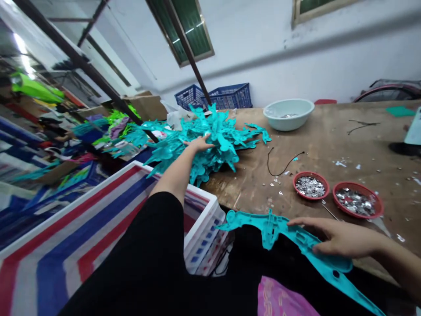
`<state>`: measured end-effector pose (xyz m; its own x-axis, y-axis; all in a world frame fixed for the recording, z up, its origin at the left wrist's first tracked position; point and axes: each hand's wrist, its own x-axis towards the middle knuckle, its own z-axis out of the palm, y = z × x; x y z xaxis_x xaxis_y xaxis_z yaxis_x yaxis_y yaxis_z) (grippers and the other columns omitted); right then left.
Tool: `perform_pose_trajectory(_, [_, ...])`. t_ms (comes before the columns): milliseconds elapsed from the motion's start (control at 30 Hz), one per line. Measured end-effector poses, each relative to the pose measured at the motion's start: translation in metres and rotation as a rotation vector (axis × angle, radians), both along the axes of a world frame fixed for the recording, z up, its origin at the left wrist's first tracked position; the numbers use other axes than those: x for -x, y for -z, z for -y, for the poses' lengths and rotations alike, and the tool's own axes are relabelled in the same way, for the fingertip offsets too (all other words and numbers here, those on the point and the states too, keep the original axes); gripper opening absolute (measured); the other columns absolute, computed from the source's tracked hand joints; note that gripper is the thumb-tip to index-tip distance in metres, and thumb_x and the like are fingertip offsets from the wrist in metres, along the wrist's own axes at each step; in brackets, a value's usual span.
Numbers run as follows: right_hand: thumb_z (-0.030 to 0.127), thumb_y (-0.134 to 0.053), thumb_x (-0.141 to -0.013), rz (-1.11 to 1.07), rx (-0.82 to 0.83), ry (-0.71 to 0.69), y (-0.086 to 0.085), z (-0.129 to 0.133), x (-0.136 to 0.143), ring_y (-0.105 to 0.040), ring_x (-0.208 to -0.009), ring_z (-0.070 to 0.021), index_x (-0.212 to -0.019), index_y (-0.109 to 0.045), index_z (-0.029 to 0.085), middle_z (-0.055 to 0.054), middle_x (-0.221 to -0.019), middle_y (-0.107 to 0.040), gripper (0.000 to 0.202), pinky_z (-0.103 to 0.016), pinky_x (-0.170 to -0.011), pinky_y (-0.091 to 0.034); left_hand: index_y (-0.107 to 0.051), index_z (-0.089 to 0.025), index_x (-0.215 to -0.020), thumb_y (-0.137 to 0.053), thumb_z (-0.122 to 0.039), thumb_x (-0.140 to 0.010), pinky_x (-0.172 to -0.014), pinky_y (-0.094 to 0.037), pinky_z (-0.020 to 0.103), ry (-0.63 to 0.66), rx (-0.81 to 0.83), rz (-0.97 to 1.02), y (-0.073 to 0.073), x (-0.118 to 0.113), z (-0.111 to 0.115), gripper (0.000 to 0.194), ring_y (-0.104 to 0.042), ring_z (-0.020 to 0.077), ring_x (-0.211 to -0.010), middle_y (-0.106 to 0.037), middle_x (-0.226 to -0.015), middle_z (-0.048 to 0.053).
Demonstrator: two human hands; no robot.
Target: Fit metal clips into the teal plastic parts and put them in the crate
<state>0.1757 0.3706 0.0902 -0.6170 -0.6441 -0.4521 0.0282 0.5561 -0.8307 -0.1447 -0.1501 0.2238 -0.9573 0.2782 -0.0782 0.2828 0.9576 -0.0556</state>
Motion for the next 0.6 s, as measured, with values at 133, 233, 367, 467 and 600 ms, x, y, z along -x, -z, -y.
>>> perform_pose_trajectory(133, [0.058,-0.089,-0.102,0.032,-0.056,-0.007,0.003,-0.009,-0.001,-0.064,-0.181,-0.0474,-0.204,-0.064,0.031,-0.012,-0.199,-0.06,0.108,-0.054,-0.154,-0.054,-0.061,-0.028,-0.194,-0.083,-0.07,-0.124,-0.156,-0.043,0.087,-0.261,0.06,-0.002,0.051,0.02,-0.013,0.084,-0.058,0.0494,-0.185,-0.053,-0.204,0.021])
perform_pose_trajectory(233, [0.063,-0.089,-0.102,0.066,-0.116,-0.021,0.009,-0.01,-0.003,-0.061,-0.184,-0.0492,-0.202,-0.067,0.035,-0.009,-0.201,-0.057,0.107,-0.057,-0.156,-0.052,-0.065,-0.03,-0.191,-0.081,-0.071,-0.124,-0.16,-0.034,0.086,-0.205,0.076,0.036,0.074,0.029,-0.025,0.081,-0.053,0.0487,-0.187,-0.054,-0.203,0.018])
perform_pose_trajectory(367, [0.068,-0.09,-0.098,0.056,-0.174,-0.039,0.01,-0.004,-0.004,-0.064,-0.18,-0.051,-0.197,-0.073,0.034,-0.011,-0.195,-0.065,0.106,-0.057,-0.155,-0.053,-0.068,-0.039,-0.191,-0.072,-0.066,-0.125,-0.161,-0.028,0.085,0.015,0.058,0.075,0.106,0.02,-0.055,0.072,-0.052,0.0483,-0.188,-0.057,-0.205,0.011])
perform_pose_trajectory(467, [0.071,-0.09,-0.097,0.057,-0.183,-0.055,0.006,-0.005,-0.002,-0.065,-0.179,-0.0513,-0.197,-0.074,0.031,-0.013,-0.193,-0.067,0.109,-0.057,-0.155,-0.053,-0.072,-0.041,-0.188,-0.072,-0.066,-0.122,-0.161,-0.037,0.072,0.155,0.021,0.082,0.125,0.002,-0.079,0.071,-0.054,0.0441,-0.188,-0.06,-0.204,0.006])
perform_pose_trajectory(600, [0.078,-0.087,-0.1,0.035,-0.204,-0.051,0.004,-0.014,0.001,-0.065,-0.179,-0.0506,-0.199,-0.07,0.033,-0.011,-0.196,-0.064,0.11,-0.059,-0.154,-0.053,-0.065,-0.038,-0.195,-0.068,-0.069,-0.122,-0.164,-0.03,0.07,0.171,-0.047,-0.077,0.109,-0.007,-0.073,0.08,-0.045,0.0429,-0.195,-0.052,-0.21,0.009])
